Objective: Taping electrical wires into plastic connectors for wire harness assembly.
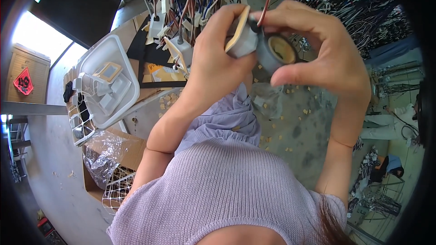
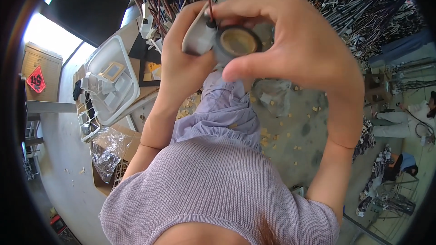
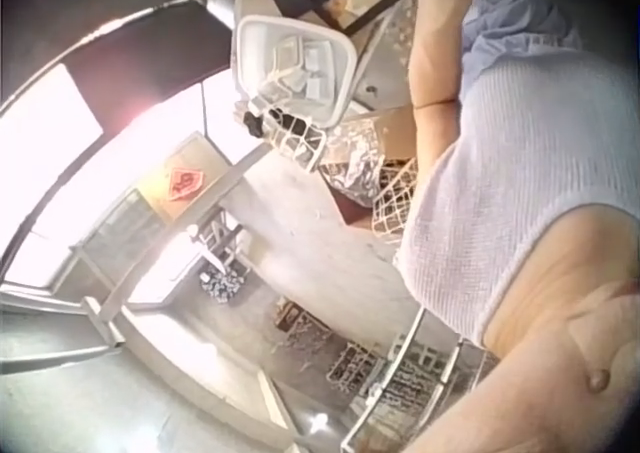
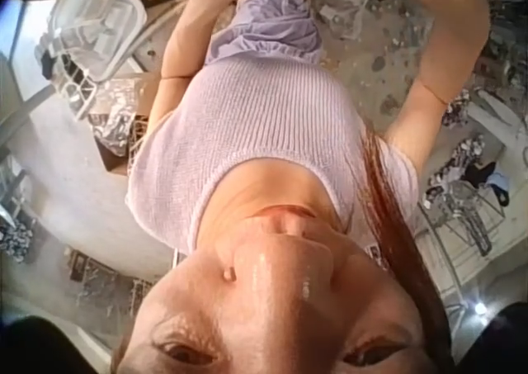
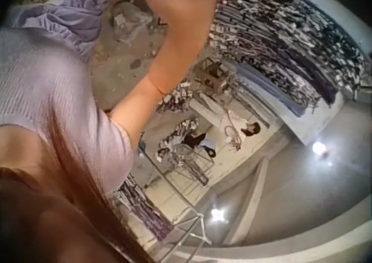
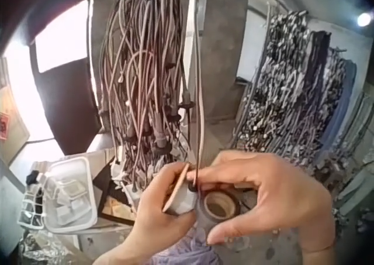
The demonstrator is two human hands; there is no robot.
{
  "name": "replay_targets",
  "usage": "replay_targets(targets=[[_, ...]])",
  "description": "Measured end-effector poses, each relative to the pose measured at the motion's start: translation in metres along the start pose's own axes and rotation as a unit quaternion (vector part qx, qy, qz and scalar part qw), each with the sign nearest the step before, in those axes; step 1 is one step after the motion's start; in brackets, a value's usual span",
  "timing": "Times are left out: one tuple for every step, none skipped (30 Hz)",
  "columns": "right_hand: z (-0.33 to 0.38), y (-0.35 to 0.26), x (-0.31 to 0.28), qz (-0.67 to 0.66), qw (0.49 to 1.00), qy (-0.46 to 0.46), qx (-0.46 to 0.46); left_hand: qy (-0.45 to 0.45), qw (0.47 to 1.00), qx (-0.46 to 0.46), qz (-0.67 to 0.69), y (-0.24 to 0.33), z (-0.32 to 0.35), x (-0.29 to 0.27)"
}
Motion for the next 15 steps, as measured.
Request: replay_targets(targets=[[0.006,-0.008,0.008,-0.047,0.996,0.029,0.063,0.006,0.999,0.024,-0.023,-0.004,0.001,0.001],[0.007,-0.014,0.009,-0.047,0.997,0.028,0.063,0.01,0.998,0.049,-0.044,-0.004,0.002,0.0],[0.007,-0.02,0.01,-0.102,0.993,0.007,0.057,0.003,0.999,0.028,-0.023,0.001,0.005,-0.003],[0.007,-0.024,0.011,-0.157,0.986,-0.014,0.051,0.013,0.997,-0.011,0.081,-0.002,0.008,-0.006],[0.008,-0.023,0.008,-0.261,0.962,-0.047,0.06,0.02,0.98,-0.046,0.194,-0.004,0.009,-0.008],[0.006,-0.022,-0.004,-0.252,0.955,-0.055,0.144,-0.035,0.947,-0.183,0.263,0.002,0.006,-0.01],[0.003,-0.021,-0.017,-0.244,0.941,-0.063,0.226,-0.095,0.895,-0.21,0.382,0.004,0.003,-0.001],[-0.013,-0.009,-0.017,-0.16,0.967,-0.043,0.194,-0.131,0.842,-0.235,0.467,0.006,0.005,-0.004],[-0.017,0.005,-0.015,-0.157,0.98,-0.018,0.124,-0.175,0.776,-0.249,0.552,0.012,0.003,0.0],[-0.021,0.018,-0.012,-0.154,0.987,0.0,0.049,-0.186,0.695,-0.266,0.642,0.011,0.005,0.004],[-0.029,0.017,-0.007,-0.207,0.975,-0.082,-0.012,-0.192,0.604,-0.282,0.72,0.01,0.01,0.007],[-0.039,0.015,-0.001,-0.211,0.966,-0.129,-0.075,-0.191,0.536,-0.313,0.76,0.012,0.014,0.008],[-0.047,0.013,0.004,-0.215,0.951,-0.175,-0.138,-0.19,0.537,-0.309,0.762,0.013,0.016,0.011],[-0.052,0.015,0.006,-0.199,0.953,-0.19,-0.124,-0.222,0.478,-0.307,0.793,0.014,0.018,0.013],[-0.059,0.016,0.007,-0.181,0.947,-0.201,-0.175,-0.253,0.416,-0.303,0.819,0.016,0.019,0.014]])
Point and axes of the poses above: each hand's wrist, its own z-axis away from the middle knuckle, its own x-axis out of the palm, y = z × x, the point moved 2 cm from there along -z, towards the middle knuckle, and after that the axes turned 15 degrees about x, right-handed, at the moved point
